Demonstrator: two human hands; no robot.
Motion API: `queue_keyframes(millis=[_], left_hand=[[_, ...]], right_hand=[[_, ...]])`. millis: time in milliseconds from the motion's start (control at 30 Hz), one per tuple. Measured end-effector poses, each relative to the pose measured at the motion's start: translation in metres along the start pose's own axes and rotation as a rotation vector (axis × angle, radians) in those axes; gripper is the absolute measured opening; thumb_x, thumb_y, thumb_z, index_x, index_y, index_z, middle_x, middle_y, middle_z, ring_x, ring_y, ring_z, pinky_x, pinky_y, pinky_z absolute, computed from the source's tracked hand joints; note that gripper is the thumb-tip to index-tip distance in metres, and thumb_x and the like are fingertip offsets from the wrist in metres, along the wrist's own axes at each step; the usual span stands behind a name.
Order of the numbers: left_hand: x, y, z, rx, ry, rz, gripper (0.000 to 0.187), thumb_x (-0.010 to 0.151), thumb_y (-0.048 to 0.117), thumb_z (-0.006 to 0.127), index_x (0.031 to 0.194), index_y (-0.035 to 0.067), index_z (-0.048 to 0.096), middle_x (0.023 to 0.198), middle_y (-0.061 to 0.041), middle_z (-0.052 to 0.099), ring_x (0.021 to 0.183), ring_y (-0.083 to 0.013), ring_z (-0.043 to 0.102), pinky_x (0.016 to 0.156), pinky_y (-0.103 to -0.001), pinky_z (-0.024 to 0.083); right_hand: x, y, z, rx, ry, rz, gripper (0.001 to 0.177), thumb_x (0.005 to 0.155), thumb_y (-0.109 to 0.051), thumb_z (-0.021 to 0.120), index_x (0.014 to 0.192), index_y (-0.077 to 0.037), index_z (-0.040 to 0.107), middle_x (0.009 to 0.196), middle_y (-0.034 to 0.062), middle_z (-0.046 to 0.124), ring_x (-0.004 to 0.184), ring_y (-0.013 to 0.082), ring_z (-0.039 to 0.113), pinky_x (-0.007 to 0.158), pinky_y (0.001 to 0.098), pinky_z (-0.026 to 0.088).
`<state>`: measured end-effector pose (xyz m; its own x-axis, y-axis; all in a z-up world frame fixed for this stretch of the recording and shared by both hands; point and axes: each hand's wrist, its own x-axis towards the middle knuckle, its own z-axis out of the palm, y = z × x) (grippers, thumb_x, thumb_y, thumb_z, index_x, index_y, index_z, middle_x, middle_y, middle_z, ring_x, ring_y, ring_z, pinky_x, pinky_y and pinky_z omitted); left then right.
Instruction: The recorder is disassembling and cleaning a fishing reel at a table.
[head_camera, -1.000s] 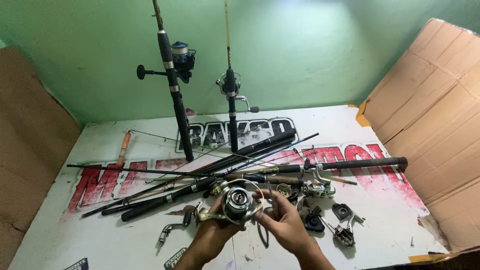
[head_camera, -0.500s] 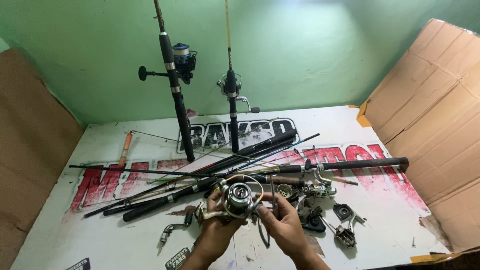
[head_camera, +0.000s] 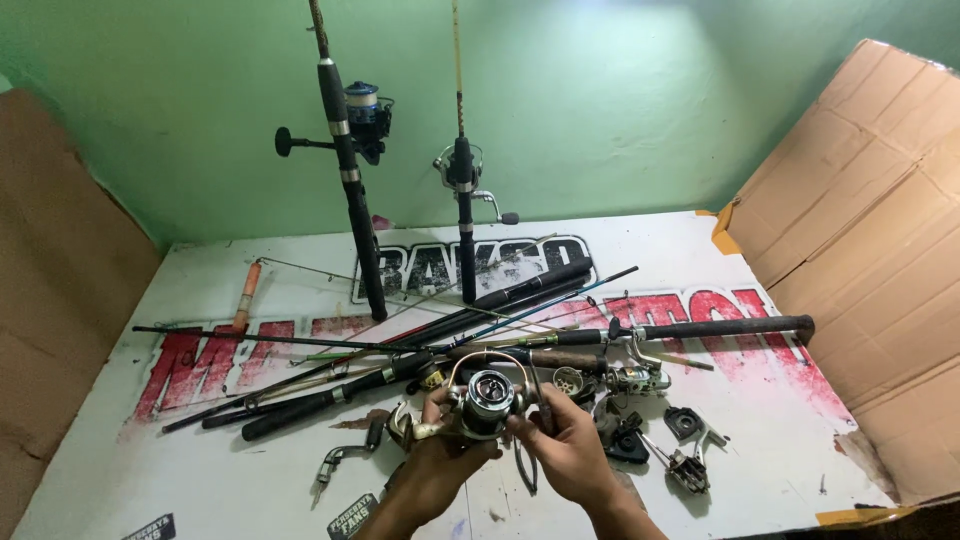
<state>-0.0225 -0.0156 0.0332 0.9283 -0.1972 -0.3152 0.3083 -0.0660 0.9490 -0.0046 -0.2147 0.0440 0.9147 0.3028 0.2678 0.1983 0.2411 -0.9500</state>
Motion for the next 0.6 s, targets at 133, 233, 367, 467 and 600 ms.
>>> queue_keyframes(millis=[133,233,367,467,600], left_hand=[[0.010,-0.016,0.001,-0.160,0.046,-0.050,0.088,0.084,0.001,0.074,0.157,0.020,0.029,0.136,-0.012,0.076,0.121,-0.0222,0.074,0.094,-0.034,0.058],[0.011,-0.028,0.000,0.000,0.100,0.130,0.028,0.082,0.007,0.075,0.109,0.002,0.080,0.100,-0.009,0.085,0.084,-0.0161,0.074,0.077,-0.028,0.059],[0.011,-0.053,-0.003,0.036,0.086,0.100,0.018,0.087,0.011,0.075,0.102,0.001,0.079,0.087,-0.004,0.074,0.074,-0.0129,0.060,0.068,-0.028,0.048],[0.002,-0.041,-0.003,0.085,0.098,-0.003,0.020,0.088,0.016,0.075,0.100,0.000,0.079,0.079,-0.005,0.072,0.067,-0.0134,0.058,0.063,-0.028,0.046],[-0.004,-0.037,-0.004,0.105,0.083,-0.076,0.025,0.087,0.016,0.075,0.108,0.005,0.081,0.097,-0.007,0.083,0.081,-0.0161,0.072,0.075,-0.029,0.054]], right_hand=[[-0.003,0.010,-0.002,-0.009,0.058,0.061,0.024,0.093,0.001,0.069,0.117,0.004,0.067,0.083,0.0076,0.072,0.068,0.0122,0.061,0.060,0.0260,0.049],[-0.006,0.012,-0.004,-0.104,0.111,0.037,0.025,0.091,0.006,0.068,0.116,0.003,0.069,0.089,0.0059,0.069,0.072,0.0115,0.058,0.066,0.0256,0.049],[-0.010,0.003,-0.003,-0.233,0.078,-0.024,0.018,0.093,-0.003,0.070,0.110,0.002,0.070,0.085,0.0021,0.061,0.070,0.0110,0.050,0.064,0.0257,0.041],[-0.011,0.000,-0.003,-0.270,0.027,-0.077,0.022,0.093,-0.007,0.072,0.113,0.001,0.070,0.090,0.0025,0.060,0.073,0.0115,0.051,0.067,0.0262,0.042],[-0.014,0.004,-0.006,-0.164,-0.008,-0.089,0.035,0.090,-0.003,0.074,0.124,0.000,0.065,0.104,0.0077,0.070,0.085,0.0122,0.066,0.076,0.0248,0.055]])
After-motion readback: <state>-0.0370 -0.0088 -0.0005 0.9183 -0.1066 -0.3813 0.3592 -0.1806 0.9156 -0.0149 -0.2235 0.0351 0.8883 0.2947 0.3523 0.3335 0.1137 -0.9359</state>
